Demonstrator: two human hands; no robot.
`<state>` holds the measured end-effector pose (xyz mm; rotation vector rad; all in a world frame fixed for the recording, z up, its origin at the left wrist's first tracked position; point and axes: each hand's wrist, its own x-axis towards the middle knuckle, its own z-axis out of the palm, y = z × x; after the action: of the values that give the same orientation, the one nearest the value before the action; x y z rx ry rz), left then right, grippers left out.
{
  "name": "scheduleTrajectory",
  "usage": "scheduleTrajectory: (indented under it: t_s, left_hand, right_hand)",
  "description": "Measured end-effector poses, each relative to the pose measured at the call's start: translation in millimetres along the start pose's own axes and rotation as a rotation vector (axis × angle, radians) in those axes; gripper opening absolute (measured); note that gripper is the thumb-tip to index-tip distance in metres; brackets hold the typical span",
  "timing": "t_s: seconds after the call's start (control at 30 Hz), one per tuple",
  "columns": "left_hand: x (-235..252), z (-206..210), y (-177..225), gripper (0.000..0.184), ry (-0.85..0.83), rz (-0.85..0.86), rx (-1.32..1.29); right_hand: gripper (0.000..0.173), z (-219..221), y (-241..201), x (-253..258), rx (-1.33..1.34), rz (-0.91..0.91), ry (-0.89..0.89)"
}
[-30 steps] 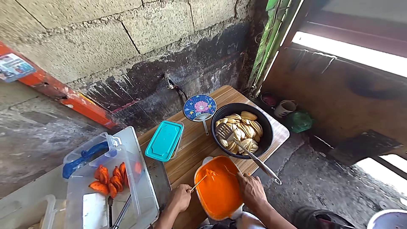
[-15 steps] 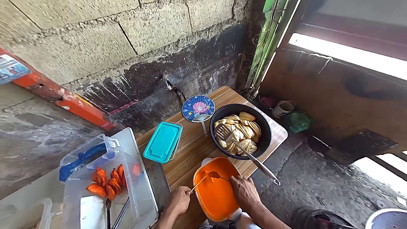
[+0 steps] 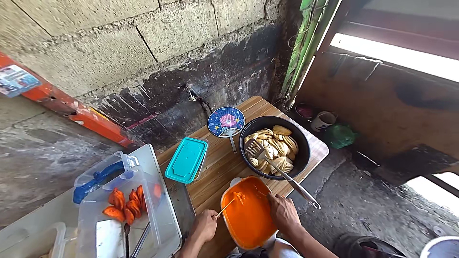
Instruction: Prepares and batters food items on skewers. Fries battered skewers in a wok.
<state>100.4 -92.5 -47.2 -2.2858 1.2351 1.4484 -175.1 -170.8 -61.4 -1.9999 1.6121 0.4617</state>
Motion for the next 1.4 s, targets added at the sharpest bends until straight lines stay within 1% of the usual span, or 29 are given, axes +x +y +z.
scheduleTrajectory:
  t_s: [0.1, 0.13, 0.17, 0.27, 0.3, 0.4, 0.43, 0.53, 0.57, 0.6, 0.67, 0.73, 0.8, 0.9, 1.03, 1.27, 1.33, 1.4]
  left_hand:
    - [0, 0, -1, 0.035, -0.002, -0.005, -0.007]
    - [0, 0, -2, 0.035, -0.002, -0.004, -0.008]
    - [0, 1, -2, 0.035, -0.001, -0.004, -0.006]
    - [1, 0, -1, 0.035, 0.000, -0.007, -0.008]
    - [0, 0, -2, 0.035, 0.002, -0.011, -0.009]
    - [0, 1, -3, 0.035, 0.005, -0.009, -0.002]
    - [1, 0, -3, 0.035, 0.001, -0.005, 0.001]
    - [-2, 1, -3, 0.035, 0.002, 0.003, 0.001]
    - [-3, 2, -4, 0.035, 0.007, 0.004, -0.003]
    - [-5, 4, -6, 0.035, 0.015, 0.008, -0.011]
    - [-11, 10, -8, 0.035, 0.035, 0.029, -0.034]
    - [-17, 19, -10, 0.035, 0.056, 0.066, -0.076]
    - [-24, 29, -12, 0.034, 0.077, 0.106, -0.120]
    - [-31, 46, -23, 0.035, 0.106, 0.177, -0.156]
    - [-40, 62, -40, 0.036, 0.133, 0.285, -0.200]
    - [-49, 73, -53, 0.035, 0.188, 0.333, -0.269]
    - [-47, 75, -58, 0.034, 0.225, 0.365, -0.302]
    - [-46, 75, -61, 0.032, 0.275, 0.396, -0.337]
  right_hand:
    - [0.038, 2, 8, -7, -0.044, -0.147, -0.002]
    - [0.037, 2, 9, -7, -0.062, -0.168, -0.014]
    - [0.037, 3, 9, -6, -0.074, -0.158, -0.020]
    - [0.040, 2, 9, -2, -0.048, -0.038, 0.015]
    - [0.040, 1, 8, -3, -0.044, -0.046, 0.022]
    - [0.035, 0, 3, -8, -0.058, -0.164, -0.027]
    - [0.035, 0, 1, -8, -0.067, -0.154, -0.042]
    - [0.038, -1, -2, -1, -0.068, -0.010, -0.032]
    - [0.039, -3, -3, 1, -0.061, 0.013, -0.019]
    - [0.039, -5, -3, 2, -0.054, 0.005, -0.004]
    - [0.037, -8, -2, 3, -0.047, -0.082, 0.021]
    - [0.037, -9, -1, 7, -0.051, -0.149, 0.010]
    - [0.037, -10, -1, 11, -0.066, -0.155, -0.039]
    - [0.039, -13, 2, 11, -0.055, -0.087, -0.071]
    - [0.042, -12, 13, 3, 0.010, -0.015, -0.011]
    - [0.039, 0, 32, -18, 0.156, -0.017, 0.100]
    - [0.038, 5, 33, -26, 0.181, -0.053, 0.195]
    - [0.036, 11, 32, -37, 0.195, -0.149, 0.387]
